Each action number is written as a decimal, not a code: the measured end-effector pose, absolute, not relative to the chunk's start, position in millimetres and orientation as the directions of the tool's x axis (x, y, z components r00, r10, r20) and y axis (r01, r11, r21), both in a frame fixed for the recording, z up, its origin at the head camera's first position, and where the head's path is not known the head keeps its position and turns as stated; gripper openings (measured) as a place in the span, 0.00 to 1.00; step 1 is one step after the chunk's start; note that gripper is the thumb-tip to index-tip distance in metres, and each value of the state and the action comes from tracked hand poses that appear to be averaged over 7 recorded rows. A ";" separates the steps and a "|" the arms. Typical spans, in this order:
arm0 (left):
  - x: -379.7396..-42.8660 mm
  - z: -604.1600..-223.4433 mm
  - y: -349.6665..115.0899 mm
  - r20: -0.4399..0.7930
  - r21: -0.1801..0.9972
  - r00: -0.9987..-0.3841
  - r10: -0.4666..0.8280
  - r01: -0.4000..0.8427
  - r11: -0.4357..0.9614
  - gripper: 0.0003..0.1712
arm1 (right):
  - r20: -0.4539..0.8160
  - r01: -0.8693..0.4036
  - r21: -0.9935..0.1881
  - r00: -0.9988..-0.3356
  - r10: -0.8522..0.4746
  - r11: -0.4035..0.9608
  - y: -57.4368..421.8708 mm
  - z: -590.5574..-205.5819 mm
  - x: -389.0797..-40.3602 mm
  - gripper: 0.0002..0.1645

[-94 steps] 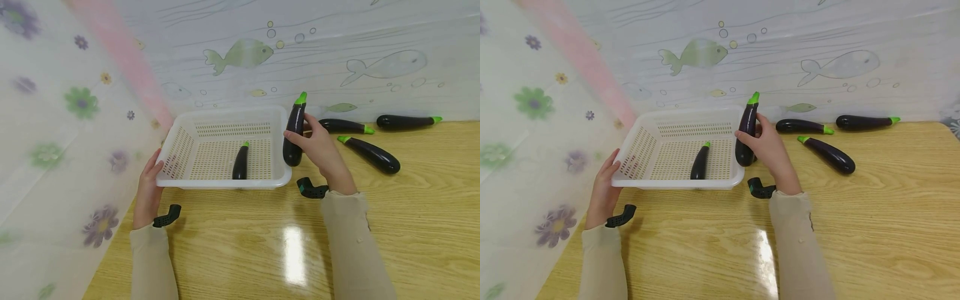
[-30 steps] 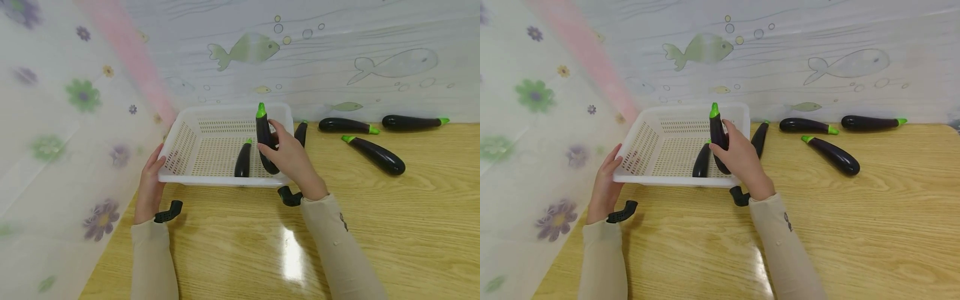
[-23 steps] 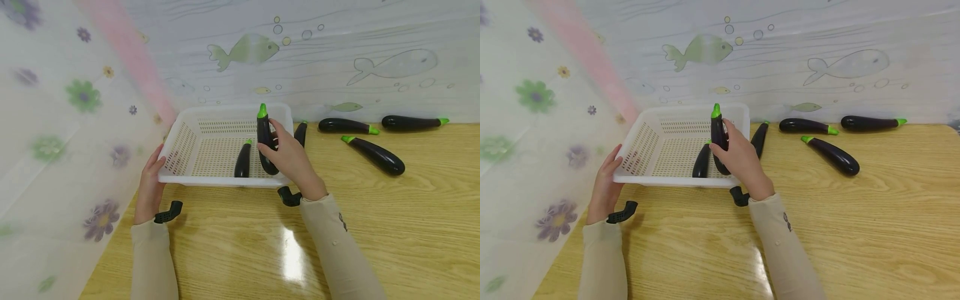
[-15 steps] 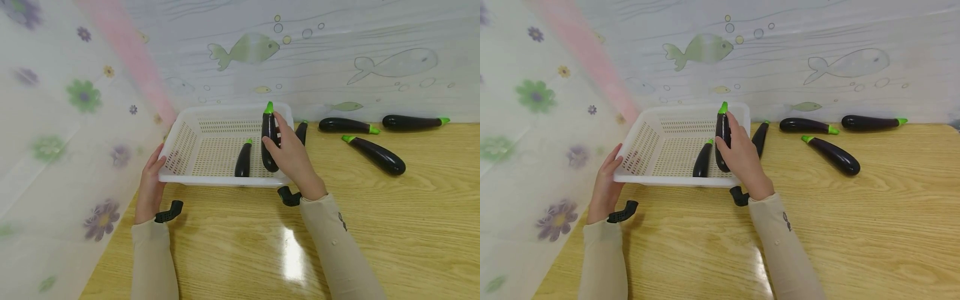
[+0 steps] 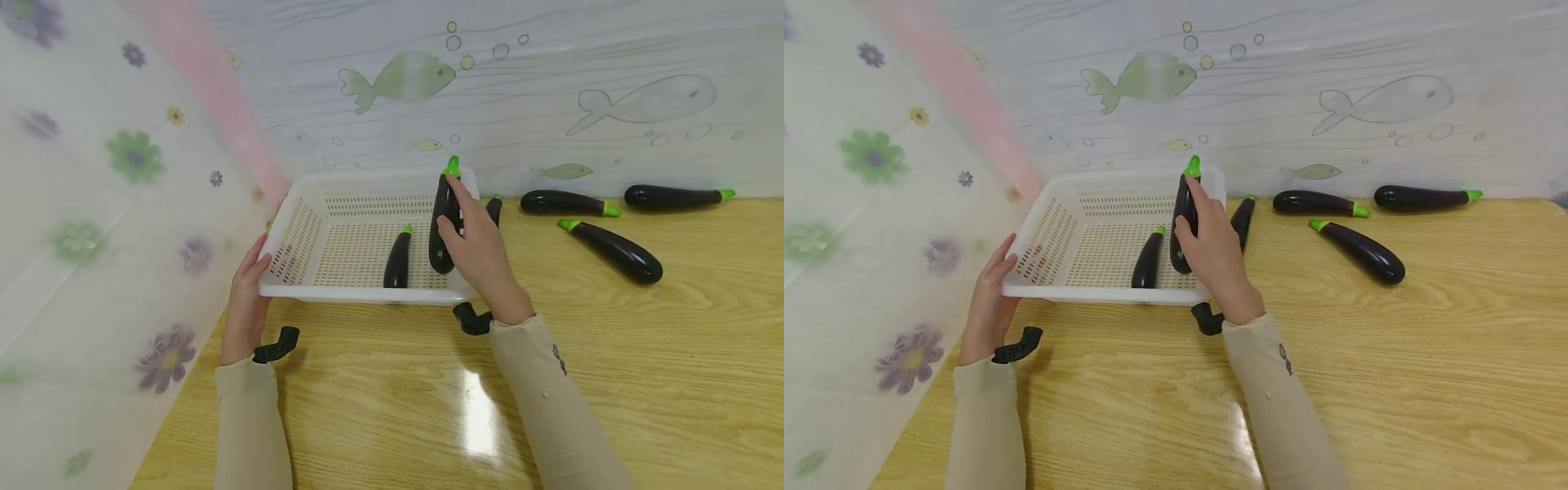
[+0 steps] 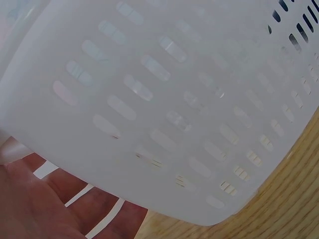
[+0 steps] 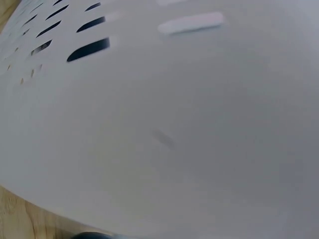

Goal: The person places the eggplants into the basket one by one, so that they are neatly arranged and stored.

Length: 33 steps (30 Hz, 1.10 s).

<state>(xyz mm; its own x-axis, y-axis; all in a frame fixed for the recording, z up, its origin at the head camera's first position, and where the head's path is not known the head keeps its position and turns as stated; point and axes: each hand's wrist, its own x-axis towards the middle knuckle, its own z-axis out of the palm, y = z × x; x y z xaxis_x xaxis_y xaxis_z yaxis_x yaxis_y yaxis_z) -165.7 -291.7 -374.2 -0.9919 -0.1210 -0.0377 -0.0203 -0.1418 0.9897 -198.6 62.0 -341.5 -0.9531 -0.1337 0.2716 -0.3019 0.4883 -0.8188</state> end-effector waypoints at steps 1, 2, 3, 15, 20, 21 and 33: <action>-165.3 -373.9 -291.4 -0.037 0.990 -0.992 -0.121 -0.020 -0.140 0.27 | 0.271 -0.306 -0.808 -0.952 -0.142 0.504 61.8 -341.2 -198.4 0.32; -164.8 -373.7 -291.2 -0.036 0.990 -0.992 -0.119 -0.019 -0.141 0.27 | 0.268 -0.307 -0.799 -0.951 -0.152 0.517 61.4 -340.9 -198.2 0.32; -164.4 -373.6 -291.2 -0.035 0.990 -0.992 -0.117 -0.018 -0.140 0.27 | 0.264 -0.309 -0.791 -0.951 -0.160 0.528 60.9 -340.7 -198.1 0.31; -164.7 -375.1 -294.1 -0.011 0.985 -0.995 -0.104 0.007 -0.175 0.28 | 0.195 -0.280 -0.768 -0.959 -0.207 0.576 54.9 -342.9 -198.1 0.32; -164.6 -374.5 -293.2 -0.015 0.985 -0.994 -0.107 0.004 -0.175 0.27 | 0.218 -0.305 -0.720 -0.952 -0.214 0.624 51.6 -345.4 -198.1 0.30; -164.6 -374.3 -293.1 -0.017 0.985 -0.994 -0.108 0.002 -0.174 0.27 | 0.228 -0.315 -0.702 -0.949 -0.217 0.639 50.9 -346.3 -198.2 0.29; -165.7 -373.3 -292.2 -0.018 0.988 -0.993 -0.113 0.000 -0.152 0.26 | 0.426 -0.404 -0.446 -0.880 -0.208 0.798 48.5 -354.6 -197.2 0.27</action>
<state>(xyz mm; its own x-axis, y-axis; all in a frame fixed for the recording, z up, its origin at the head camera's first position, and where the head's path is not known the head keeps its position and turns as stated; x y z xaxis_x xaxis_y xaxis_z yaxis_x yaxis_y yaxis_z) -165.7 -292.2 -373.3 -0.9934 -0.1135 -0.0178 -0.0004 -0.1520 0.9884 -197.2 48.5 -354.6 -0.8804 -0.2077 0.4264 -0.4045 0.7982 -0.4463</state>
